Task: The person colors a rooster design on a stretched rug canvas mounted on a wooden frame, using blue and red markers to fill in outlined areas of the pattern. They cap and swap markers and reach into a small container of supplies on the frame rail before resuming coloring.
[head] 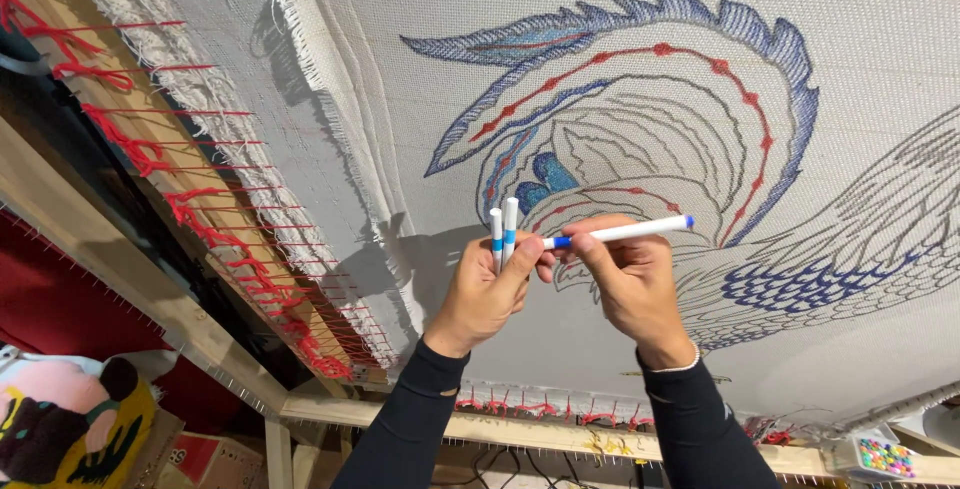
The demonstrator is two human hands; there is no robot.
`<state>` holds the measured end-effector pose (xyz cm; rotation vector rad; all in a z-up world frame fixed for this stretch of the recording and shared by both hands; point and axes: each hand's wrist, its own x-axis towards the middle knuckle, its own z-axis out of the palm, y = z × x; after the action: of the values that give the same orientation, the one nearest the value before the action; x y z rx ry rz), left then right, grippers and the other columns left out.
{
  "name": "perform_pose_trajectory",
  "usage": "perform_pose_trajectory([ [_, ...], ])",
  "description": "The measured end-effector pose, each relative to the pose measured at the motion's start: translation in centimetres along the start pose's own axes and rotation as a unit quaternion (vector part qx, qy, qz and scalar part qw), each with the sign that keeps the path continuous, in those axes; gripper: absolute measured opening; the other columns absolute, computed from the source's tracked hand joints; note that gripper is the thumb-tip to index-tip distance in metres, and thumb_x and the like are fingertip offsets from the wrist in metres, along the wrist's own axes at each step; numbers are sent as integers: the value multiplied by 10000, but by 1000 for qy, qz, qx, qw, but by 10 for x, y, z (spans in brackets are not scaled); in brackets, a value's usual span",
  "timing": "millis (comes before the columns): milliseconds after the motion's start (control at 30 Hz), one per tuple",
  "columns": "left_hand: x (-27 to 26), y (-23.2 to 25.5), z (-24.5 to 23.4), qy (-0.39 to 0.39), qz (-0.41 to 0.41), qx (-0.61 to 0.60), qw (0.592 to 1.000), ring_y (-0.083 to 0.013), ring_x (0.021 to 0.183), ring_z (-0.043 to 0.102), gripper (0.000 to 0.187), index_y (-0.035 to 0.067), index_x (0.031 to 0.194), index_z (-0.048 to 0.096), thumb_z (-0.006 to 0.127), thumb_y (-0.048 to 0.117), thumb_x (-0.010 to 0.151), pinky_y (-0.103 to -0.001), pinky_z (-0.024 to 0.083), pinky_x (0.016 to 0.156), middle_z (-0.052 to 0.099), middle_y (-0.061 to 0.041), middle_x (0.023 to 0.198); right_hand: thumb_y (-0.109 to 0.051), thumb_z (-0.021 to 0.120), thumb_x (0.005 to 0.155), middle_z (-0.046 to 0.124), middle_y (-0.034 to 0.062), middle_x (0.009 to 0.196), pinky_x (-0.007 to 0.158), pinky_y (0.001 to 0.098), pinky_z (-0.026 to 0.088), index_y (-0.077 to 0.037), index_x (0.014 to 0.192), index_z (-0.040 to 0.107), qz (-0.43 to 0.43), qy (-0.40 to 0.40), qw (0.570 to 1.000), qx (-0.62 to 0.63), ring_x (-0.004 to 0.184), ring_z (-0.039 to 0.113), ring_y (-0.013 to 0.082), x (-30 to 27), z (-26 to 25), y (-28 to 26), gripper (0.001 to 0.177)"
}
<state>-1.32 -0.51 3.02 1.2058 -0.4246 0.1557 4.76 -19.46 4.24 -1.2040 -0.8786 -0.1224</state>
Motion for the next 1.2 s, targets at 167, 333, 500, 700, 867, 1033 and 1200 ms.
perform_pose_trajectory([
  [167, 4, 9, -7, 105, 37, 5, 994, -6, 477, 422, 333, -14, 1102, 670, 569, 297, 1036, -203, 325, 410, 694, -81, 894, -85, 589, 1076, 702, 89, 911, 811, 346, 632, 10, 1069, 635, -60, 109, 991, 55, 852, 713, 177, 7, -9, -3, 106],
  [333, 3, 1, -19, 161, 75, 23, 984, -75, 527, 532, 420, -32, 1024, 657, 491, 346, 1098, -247, 416, 444, 672, -101, 906, -88, 666, 1044, 658, 116, 1061, 887, 321, 513, -18, 1119, 622, -256, 78, 922, -281, 1015, 633, 175, 27, -6, -15, 111],
  [500, 2, -2, -24, 209, 238, 202, 927, -78, 871, 593, 441, -34, 1132, 638, 432, 354, 1166, -240, 507, 831, 678, -42, 1034, -142, 846, 870, 772, -53, 1053, 1022, 390, 306, -139, 1036, 715, -446, 9, 718, -535, 1092, 629, 185, 58, -21, -16, 212],
  [700, -7, 13, -16, 269, 199, 276, 901, -44, 700, 490, 650, 16, 1631, 162, 442, 276, 1105, -207, 437, 699, 657, -10, 871, -121, 837, 847, 782, -58, 1052, 1039, 408, 294, -158, 1032, 714, -484, 12, 688, -541, 1089, 621, 183, 72, -24, -10, 225],
  [867, -6, 19, -14, 285, 170, 275, 902, -44, 700, 499, 700, 18, 1649, 95, 438, 249, 1085, -214, 436, 667, 655, -5, 875, -125, 837, 845, 779, -63, 1029, 1028, 404, 294, -163, 1022, 716, -488, 15, 683, -543, 1067, 624, 186, 74, -24, -8, 217],
  [1033, -6, 14, -19, 264, 201, 289, 898, -49, 720, 495, 668, -10, 1658, 109, 428, 242, 1128, -210, 472, 780, 646, -6, 869, -155, 854, 856, 784, -51, 1037, 1030, 409, 295, -151, 1031, 720, -491, 10, 682, -542, 1063, 632, 190, 74, -27, -6, 221],
  [1200, -6, 9, -25, 259, 212, 299, 894, -48, 829, 557, 542, -27, 1581, 287, 424, 256, 1139, -212, 479, 891, 664, 4, 980, -137, 855, 863, 781, -53, 1030, 1036, 410, 297, -158, 1027, 715, -488, 19, 683, -542, 1075, 634, 188, 74, -29, -1, 216],
])
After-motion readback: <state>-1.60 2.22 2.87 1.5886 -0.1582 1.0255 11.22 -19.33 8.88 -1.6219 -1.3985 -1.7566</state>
